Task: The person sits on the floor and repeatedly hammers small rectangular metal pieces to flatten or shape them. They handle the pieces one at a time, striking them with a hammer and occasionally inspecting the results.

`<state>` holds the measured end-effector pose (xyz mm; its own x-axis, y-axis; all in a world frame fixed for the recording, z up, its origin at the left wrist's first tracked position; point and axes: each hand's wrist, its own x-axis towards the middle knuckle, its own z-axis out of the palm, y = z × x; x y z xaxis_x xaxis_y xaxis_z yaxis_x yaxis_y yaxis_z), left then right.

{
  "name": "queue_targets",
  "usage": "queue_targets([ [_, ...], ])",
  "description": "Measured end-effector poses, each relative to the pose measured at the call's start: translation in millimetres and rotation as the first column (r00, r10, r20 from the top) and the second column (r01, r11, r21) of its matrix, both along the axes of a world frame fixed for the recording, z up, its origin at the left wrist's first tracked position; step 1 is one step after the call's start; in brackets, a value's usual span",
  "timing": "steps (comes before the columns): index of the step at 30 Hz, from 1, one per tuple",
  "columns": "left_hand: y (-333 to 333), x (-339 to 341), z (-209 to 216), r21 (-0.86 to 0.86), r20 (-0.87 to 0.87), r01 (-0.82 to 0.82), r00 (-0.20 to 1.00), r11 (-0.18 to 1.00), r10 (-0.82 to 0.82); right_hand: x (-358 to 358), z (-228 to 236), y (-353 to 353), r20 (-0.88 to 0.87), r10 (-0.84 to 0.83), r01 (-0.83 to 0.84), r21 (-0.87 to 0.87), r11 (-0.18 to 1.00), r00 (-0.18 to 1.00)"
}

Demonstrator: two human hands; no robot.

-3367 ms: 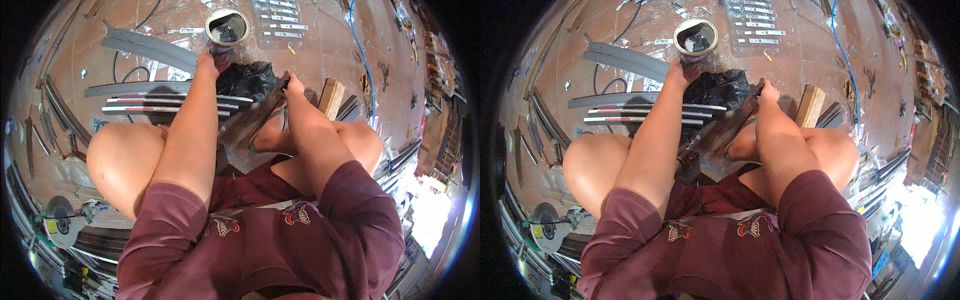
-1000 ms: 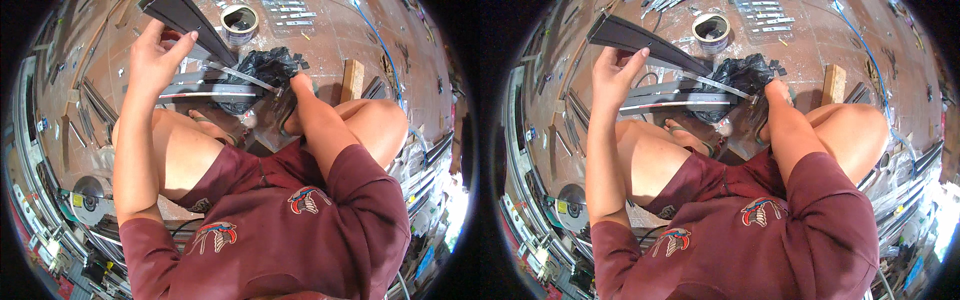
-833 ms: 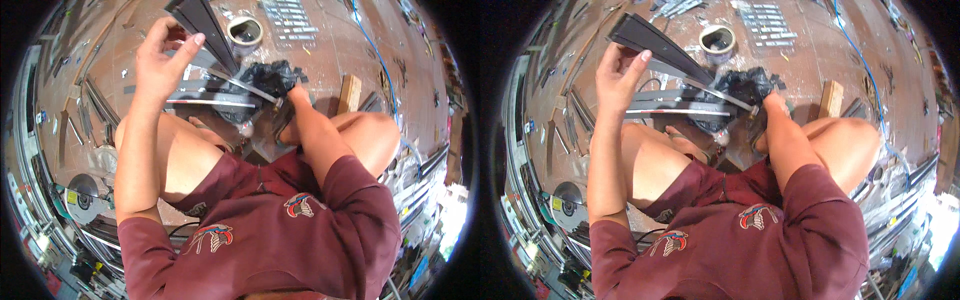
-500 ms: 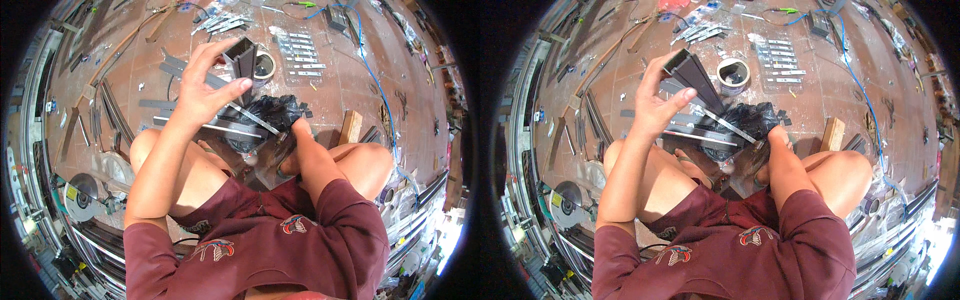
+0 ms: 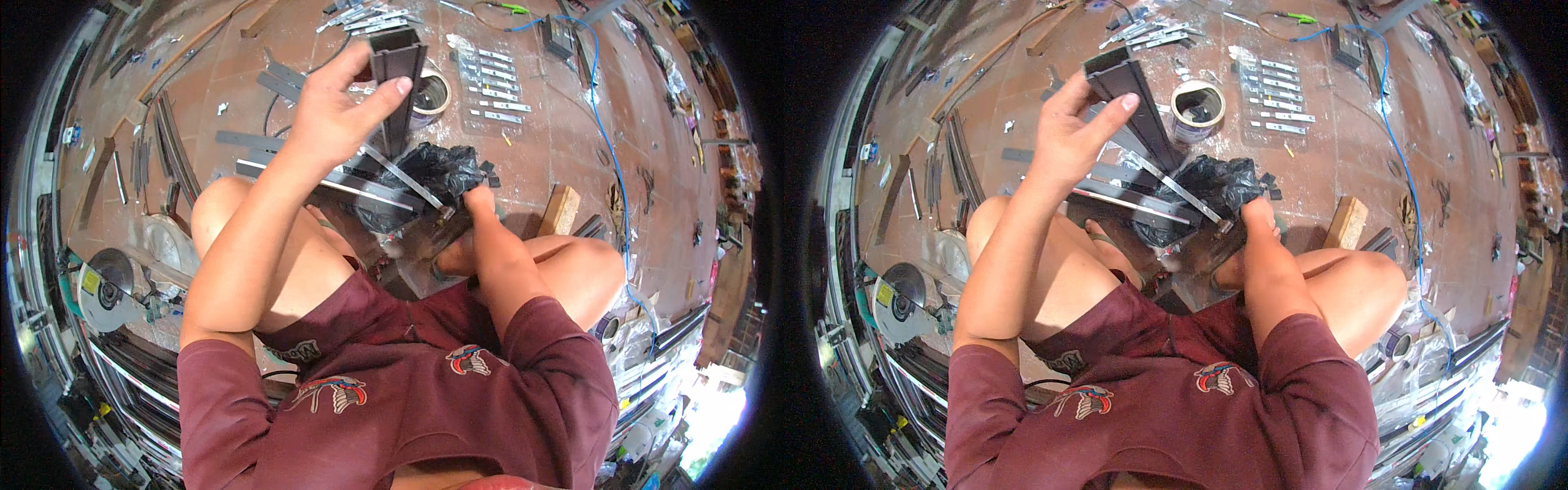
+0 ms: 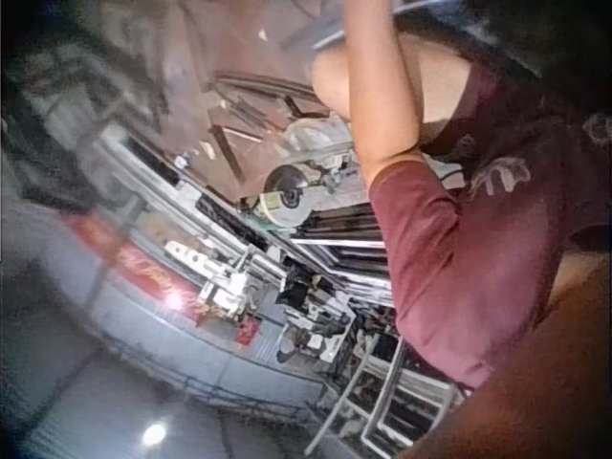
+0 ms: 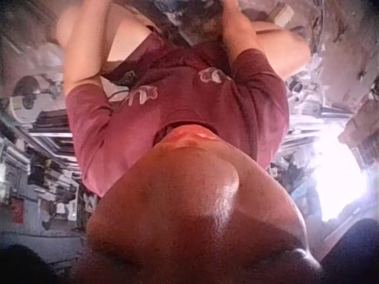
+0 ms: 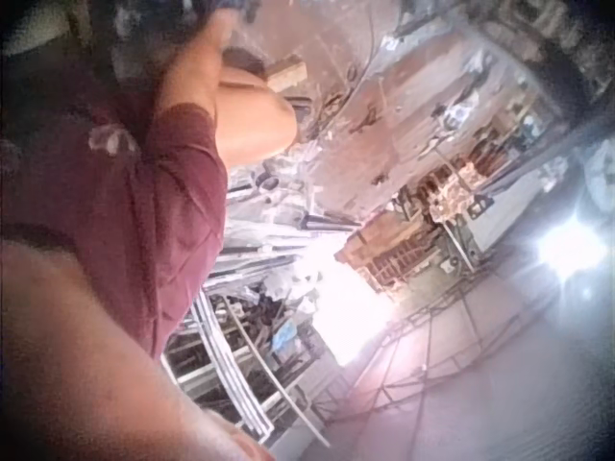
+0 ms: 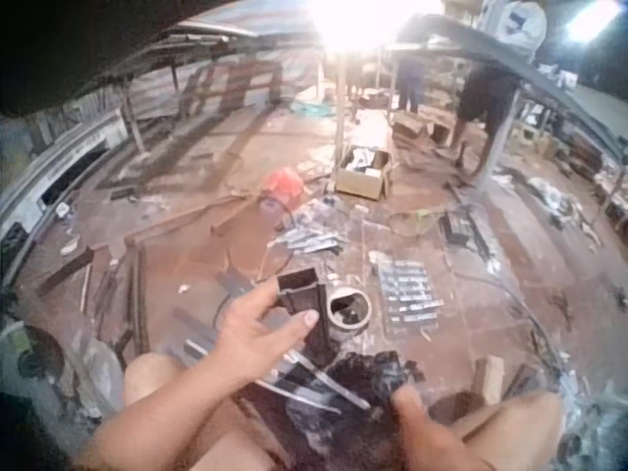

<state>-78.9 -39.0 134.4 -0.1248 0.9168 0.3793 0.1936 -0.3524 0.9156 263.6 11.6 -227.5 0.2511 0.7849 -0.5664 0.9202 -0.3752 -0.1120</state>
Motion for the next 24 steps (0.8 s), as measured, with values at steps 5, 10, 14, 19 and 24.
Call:
queue_targets([
  [5, -19, -15, -3, -0.017, -0.016, -0.054, 0.998, 0.998, 0.054, 15, 23, 12, 0.008, -0.083, 0.081, 0.150, 0.985, 0.997],
  [10, -25, -32, -21, -0.165, 0.026, -0.077, 0.996, 0.983, 0.082, 44, 40, 47, -0.030, -0.181, 0.184, 0.141, 0.973, 0.983],
  [14, -30, -33, -14, -0.171, -0.023, -0.090, 0.996, 0.981, 0.088, 30, 40, 38, -0.162, -0.057, 0.015, -0.250, 0.968, 0.985],
  [19, -32, -30, -13, -0.170, 0.027, -0.033, 0.999, 0.985, 0.039, 24, 6, 17, -0.230, 0.466, -0.520, -0.371, 0.769, 0.854],
  [24, -36, -35, -18, -0.177, -0.001, -0.084, 0.996, 0.981, 0.085, 19, -24, 13, -0.009, 0.339, -0.339, -0.082, 0.937, 0.941],
])
